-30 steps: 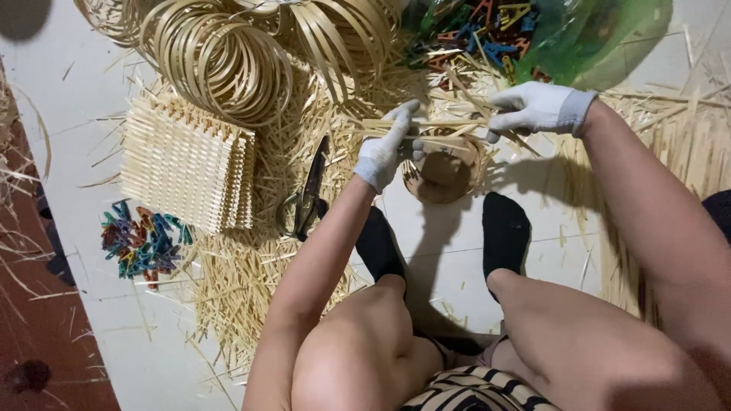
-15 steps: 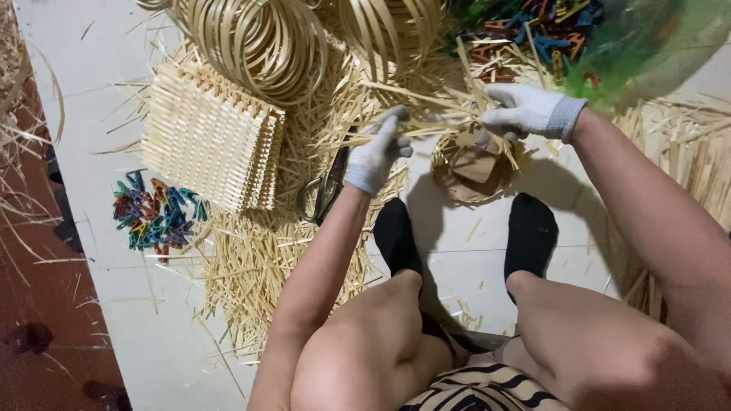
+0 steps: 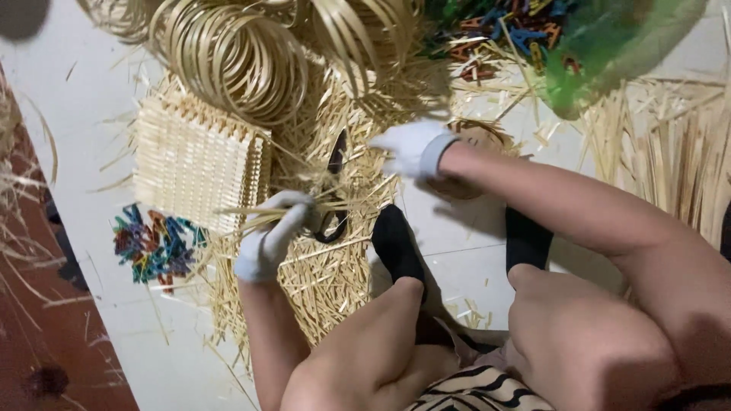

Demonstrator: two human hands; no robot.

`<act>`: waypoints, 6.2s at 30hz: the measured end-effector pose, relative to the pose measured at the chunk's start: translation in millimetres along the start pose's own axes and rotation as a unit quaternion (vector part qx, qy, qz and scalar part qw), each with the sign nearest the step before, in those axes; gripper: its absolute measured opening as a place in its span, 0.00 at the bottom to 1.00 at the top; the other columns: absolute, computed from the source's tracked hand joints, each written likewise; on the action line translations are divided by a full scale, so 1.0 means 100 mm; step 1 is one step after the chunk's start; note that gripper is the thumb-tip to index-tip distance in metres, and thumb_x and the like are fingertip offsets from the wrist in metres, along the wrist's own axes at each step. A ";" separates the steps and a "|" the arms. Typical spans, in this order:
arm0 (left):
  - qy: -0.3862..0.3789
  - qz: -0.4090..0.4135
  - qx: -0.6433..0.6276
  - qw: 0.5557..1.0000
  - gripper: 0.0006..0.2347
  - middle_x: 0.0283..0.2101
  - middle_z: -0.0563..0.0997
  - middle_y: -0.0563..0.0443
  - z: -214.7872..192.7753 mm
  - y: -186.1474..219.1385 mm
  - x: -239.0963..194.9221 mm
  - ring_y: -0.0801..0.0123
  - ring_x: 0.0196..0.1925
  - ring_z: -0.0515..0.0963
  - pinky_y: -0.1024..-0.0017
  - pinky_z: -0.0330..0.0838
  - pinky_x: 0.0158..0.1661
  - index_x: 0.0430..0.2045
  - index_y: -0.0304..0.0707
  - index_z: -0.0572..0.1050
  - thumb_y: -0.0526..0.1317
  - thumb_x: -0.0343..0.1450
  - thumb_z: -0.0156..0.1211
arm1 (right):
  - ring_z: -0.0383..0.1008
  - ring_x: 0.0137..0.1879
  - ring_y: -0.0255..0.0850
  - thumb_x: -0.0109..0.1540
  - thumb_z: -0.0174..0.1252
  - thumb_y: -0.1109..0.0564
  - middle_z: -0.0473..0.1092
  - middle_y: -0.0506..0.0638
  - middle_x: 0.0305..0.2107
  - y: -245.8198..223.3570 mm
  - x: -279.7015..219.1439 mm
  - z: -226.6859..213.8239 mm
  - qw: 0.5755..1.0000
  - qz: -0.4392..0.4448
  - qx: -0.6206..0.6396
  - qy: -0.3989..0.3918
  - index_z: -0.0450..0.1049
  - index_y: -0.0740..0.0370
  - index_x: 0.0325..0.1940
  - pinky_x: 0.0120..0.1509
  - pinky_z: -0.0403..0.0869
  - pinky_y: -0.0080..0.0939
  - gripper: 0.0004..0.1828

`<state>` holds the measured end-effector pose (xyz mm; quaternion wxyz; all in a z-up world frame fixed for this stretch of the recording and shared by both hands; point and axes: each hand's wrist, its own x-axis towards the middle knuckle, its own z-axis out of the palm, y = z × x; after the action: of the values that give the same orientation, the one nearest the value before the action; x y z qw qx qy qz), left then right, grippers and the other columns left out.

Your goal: Weaving bamboo strips around a wooden mold to create a basket base.

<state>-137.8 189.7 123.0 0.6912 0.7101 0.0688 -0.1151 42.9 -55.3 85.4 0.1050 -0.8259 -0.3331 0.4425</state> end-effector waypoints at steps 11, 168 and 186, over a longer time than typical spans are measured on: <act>0.161 0.151 0.347 0.912 0.16 0.40 0.83 0.47 0.24 -1.41 0.50 0.73 0.40 0.80 0.70 0.80 0.39 0.40 0.39 0.80 0.51 0.82 0.49 | 0.77 0.42 0.47 0.67 0.54 0.45 0.78 0.55 0.40 2.50 0.02 0.40 0.886 0.359 0.081 0.282 0.79 0.52 0.53 0.44 0.76 0.50 0.16; -0.224 -0.107 0.418 0.874 0.20 0.51 0.74 0.24 1.29 -1.19 0.51 0.34 0.50 0.76 0.51 0.71 0.51 0.53 0.30 0.66 0.47 0.73 0.51 | 0.67 0.64 0.53 0.41 0.76 0.36 0.61 0.57 0.58 2.01 -0.42 0.95 0.935 -0.059 0.233 0.260 0.74 0.43 0.57 0.66 0.73 0.49 0.42; -0.221 -0.123 0.427 0.868 0.15 0.33 0.80 0.28 1.54 -0.89 0.44 0.35 0.38 0.81 0.49 0.75 0.42 0.37 0.34 0.73 0.49 0.75 0.49 | 0.60 0.70 0.62 0.40 0.81 0.36 0.61 0.67 0.65 2.27 -0.49 1.03 0.925 -0.080 0.042 0.370 0.71 0.52 0.70 0.73 0.63 0.60 0.56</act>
<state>-128.9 36.5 23.3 0.2982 0.8778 -0.0545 -0.3708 45.4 -270.6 -49.0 0.2906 -0.8964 -0.3164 0.1090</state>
